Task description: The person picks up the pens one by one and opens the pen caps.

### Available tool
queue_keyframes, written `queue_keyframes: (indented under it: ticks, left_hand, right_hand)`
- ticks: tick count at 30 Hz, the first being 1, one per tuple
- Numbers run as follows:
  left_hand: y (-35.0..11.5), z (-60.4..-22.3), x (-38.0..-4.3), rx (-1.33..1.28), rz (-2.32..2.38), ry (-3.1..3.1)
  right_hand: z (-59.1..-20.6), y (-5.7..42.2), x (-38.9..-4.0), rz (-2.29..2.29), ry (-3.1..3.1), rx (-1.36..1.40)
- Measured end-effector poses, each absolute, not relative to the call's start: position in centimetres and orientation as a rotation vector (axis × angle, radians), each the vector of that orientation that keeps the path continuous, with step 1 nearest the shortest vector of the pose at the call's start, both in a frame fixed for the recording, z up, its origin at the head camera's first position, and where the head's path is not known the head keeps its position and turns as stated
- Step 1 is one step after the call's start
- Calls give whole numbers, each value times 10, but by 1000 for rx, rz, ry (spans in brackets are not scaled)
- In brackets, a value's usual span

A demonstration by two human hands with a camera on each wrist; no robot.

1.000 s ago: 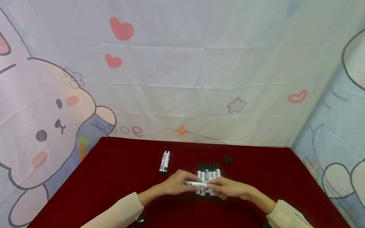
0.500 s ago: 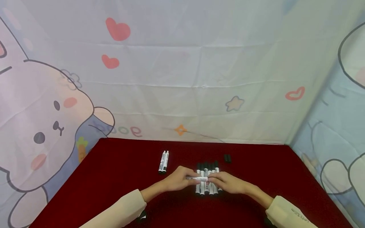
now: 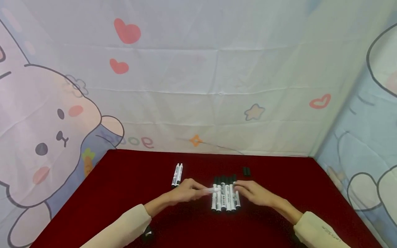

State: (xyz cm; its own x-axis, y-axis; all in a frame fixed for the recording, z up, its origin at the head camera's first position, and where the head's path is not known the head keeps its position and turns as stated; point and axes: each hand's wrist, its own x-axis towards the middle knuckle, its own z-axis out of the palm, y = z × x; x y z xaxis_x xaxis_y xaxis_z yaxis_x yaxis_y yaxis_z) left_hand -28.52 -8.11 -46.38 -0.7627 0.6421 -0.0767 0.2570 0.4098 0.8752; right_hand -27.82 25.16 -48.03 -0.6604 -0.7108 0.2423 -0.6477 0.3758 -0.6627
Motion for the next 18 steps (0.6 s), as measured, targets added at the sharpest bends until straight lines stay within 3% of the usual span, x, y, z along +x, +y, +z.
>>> queue_keyframes:
  ticks: [6, 18]
  left_hand:
    - [-129, -467, -288, 625, 1333, 2334]
    - [-107, -465, -281, 943, 1286, 2309]
  right_hand:
    - [-476, 306, -283, -1282, 2596, -1008]
    - [-471, 268, -264, -1040, 2587, -866]
